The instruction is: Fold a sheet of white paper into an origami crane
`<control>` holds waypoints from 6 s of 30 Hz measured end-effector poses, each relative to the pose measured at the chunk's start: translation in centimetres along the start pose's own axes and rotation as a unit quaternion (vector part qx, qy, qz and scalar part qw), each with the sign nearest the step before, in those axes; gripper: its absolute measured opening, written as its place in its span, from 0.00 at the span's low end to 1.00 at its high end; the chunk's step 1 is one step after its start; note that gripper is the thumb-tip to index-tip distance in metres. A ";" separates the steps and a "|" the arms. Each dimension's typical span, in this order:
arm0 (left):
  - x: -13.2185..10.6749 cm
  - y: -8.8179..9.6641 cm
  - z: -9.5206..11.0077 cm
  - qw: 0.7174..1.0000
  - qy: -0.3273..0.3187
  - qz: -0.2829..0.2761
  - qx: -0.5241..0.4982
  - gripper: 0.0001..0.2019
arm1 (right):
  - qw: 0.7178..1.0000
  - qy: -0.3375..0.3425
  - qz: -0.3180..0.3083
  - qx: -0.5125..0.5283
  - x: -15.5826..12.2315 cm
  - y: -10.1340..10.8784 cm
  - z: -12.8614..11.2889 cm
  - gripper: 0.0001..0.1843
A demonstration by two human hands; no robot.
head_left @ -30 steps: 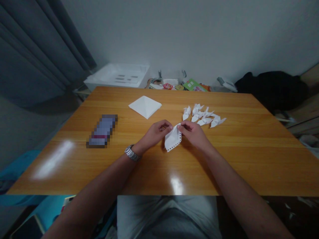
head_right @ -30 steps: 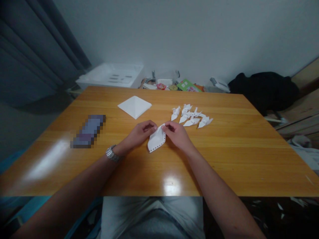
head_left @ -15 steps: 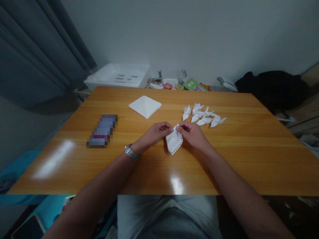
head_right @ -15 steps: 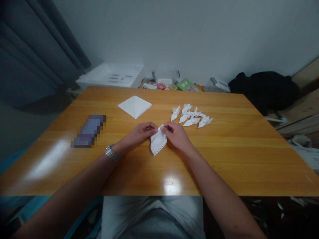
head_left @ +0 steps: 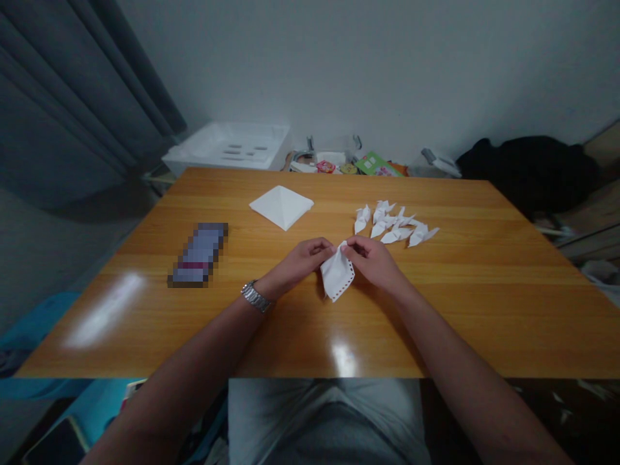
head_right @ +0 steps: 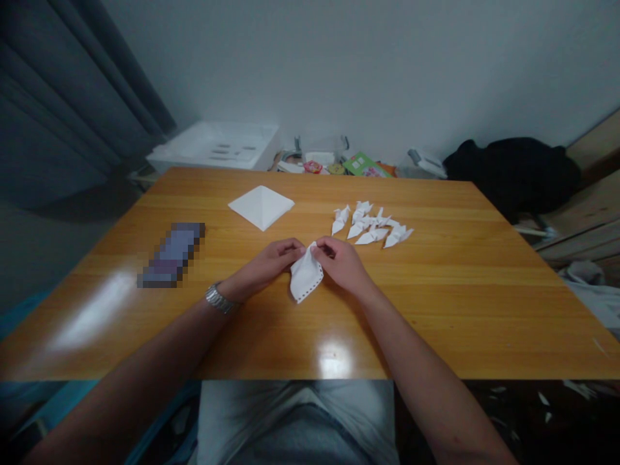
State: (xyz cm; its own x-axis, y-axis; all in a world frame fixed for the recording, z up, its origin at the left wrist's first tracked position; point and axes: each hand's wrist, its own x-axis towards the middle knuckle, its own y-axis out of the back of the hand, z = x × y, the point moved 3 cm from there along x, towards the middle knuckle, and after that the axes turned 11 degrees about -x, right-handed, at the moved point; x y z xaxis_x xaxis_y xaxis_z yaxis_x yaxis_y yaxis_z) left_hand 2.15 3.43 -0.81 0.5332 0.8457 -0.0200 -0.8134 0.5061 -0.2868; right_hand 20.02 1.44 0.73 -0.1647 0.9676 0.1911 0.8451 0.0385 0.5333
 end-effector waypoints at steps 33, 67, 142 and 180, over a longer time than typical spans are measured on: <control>0.3 0.5 -0.4 0.998 -0.014 -0.007 0.054 0.17 | 1.000 0.002 -0.011 0.007 -0.2 -0.1 -0.5 0.12; 0.3 0.2 0.2 0.997 -0.055 0.000 0.063 0.14 | 0.996 -0.030 0.006 0.079 0.0 0.0 -0.6 0.12; 0.2 0.0 0.3 0.997 -0.013 0.002 0.072 0.16 | 0.991 -0.072 0.086 0.071 0.0 0.0 0.4 0.16; 0.1 0.9 -0.1 0.999 0.033 0.020 -0.017 0.16 | 0.992 -0.057 0.075 0.088 0.1 0.5 0.8 0.18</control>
State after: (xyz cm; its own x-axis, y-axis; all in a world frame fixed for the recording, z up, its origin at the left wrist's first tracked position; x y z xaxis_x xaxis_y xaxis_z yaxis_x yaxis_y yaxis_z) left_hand 1.45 3.96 -1.16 0.5153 0.8517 -0.0949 -0.8266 0.4647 -0.3175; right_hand 20.83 1.80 0.37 0.0206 0.9874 0.1570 0.9334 -0.0753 0.3510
